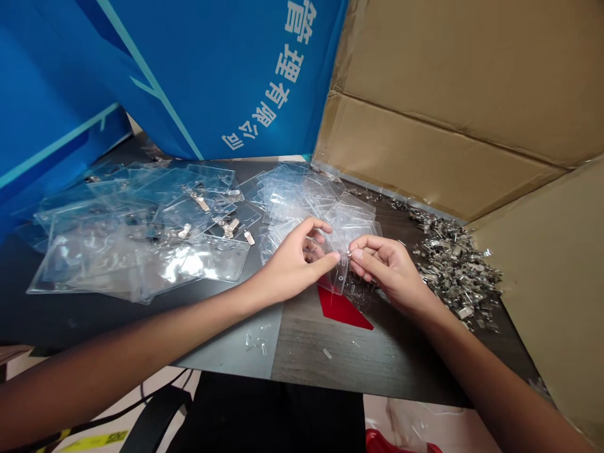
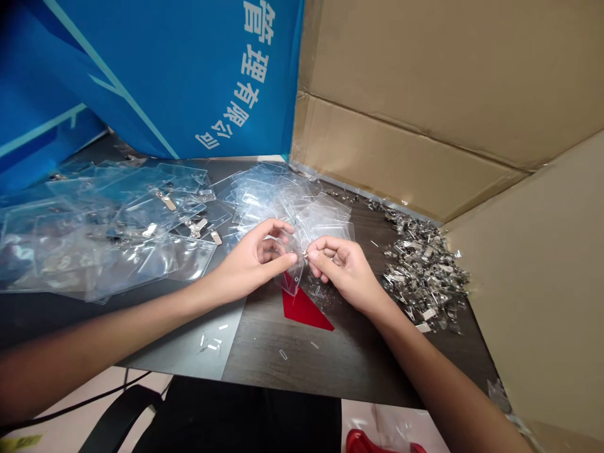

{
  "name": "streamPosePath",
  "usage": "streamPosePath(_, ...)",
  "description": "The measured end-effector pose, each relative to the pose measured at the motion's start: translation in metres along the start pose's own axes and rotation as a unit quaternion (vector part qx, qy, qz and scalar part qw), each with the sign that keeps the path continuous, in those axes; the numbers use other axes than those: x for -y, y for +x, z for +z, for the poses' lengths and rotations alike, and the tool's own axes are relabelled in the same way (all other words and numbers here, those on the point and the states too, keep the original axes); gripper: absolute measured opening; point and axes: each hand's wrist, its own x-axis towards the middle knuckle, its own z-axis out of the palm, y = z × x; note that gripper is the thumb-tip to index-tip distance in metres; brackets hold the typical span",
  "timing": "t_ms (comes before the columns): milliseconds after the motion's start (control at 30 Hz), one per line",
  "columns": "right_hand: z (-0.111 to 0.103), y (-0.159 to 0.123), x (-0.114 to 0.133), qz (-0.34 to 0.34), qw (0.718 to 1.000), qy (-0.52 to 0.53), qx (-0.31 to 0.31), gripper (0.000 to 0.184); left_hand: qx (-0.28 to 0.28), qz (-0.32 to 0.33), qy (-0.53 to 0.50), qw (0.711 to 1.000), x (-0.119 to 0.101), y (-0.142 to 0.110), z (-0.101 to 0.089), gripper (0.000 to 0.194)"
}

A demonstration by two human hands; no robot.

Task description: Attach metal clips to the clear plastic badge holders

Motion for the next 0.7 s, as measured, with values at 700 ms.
streamPosePath(700, 0.0053, -0.0038, -0.0044, 0.073, 0.995, 0.058, 0.018, 0.041, 0.005, 0.022, 0.021, 1.000, 0.0045, -0.0007, 0.0030, 0.038)
